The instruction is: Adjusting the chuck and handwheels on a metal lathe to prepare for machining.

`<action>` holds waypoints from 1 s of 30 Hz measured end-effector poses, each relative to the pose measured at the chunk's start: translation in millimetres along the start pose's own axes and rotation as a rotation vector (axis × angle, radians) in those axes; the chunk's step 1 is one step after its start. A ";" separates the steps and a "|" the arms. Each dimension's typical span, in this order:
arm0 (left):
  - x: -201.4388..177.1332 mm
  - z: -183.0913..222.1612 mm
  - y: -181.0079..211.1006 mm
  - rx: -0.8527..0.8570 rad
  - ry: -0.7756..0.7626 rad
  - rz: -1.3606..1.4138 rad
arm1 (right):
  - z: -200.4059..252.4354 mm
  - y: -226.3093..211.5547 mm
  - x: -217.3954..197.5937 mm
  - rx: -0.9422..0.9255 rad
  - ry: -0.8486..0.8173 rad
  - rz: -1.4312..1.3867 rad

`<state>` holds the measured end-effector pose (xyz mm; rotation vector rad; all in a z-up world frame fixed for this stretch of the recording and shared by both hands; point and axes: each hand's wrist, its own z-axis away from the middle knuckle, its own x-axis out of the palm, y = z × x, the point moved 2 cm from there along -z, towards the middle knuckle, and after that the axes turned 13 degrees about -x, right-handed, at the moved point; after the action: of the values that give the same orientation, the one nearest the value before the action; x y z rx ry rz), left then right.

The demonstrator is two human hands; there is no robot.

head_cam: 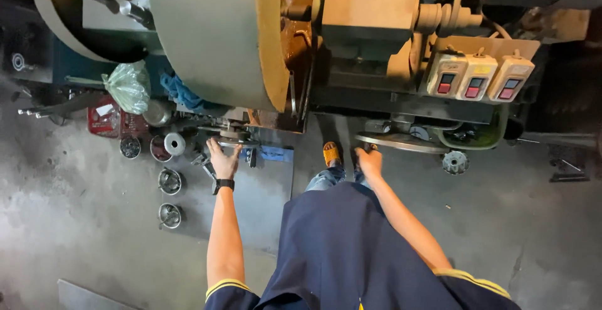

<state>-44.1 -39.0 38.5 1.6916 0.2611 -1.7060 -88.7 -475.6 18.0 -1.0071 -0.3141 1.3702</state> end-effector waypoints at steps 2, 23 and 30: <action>-0.7 1.4 3.6 0.007 -0.011 0.003 | -14.6 8.3 15.4 0.141 -0.247 0.224; -1.0 -13.7 -10.3 0.015 -0.038 -0.018 | -78.4 116.1 -156.7 0.134 0.105 0.272; -3.4 -8.3 -2.7 0.026 -0.032 -0.022 | -45.4 80.6 -135.6 0.098 0.144 0.324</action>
<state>-39.5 -30.9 39.7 1.6838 0.2443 -1.7578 -141.3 -626.5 -19.5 -1.1011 0.0270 1.5765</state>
